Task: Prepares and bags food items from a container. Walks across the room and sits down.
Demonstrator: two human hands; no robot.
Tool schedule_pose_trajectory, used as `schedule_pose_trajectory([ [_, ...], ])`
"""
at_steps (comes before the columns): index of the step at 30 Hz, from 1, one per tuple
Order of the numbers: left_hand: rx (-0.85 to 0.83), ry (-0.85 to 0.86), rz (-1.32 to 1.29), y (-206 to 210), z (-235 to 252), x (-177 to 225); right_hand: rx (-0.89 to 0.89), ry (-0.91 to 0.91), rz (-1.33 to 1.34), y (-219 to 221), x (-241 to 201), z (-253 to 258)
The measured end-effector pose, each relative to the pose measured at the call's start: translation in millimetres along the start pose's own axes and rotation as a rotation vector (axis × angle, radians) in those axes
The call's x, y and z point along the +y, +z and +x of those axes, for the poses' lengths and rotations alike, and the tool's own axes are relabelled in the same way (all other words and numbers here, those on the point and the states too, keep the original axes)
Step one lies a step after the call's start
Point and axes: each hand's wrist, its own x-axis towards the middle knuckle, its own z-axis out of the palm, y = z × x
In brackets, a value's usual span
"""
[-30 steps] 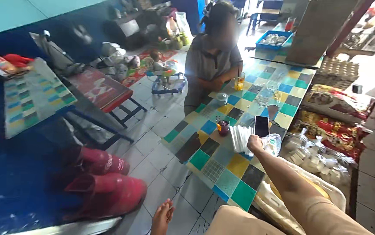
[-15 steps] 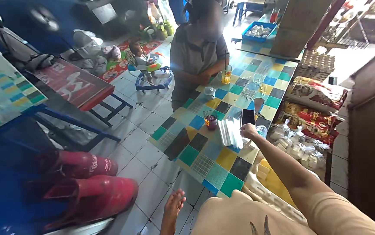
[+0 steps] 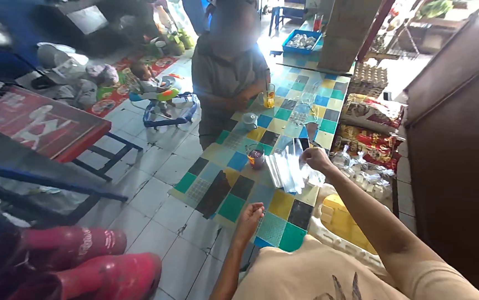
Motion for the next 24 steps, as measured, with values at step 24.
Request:
schedule_pose_trajectory([
  [24, -0.554, 0.290, 0.890, 75.0, 175.1, 13.7, 0.553, 0.211, 1.245, -33.6, -30.6, -109.0],
])
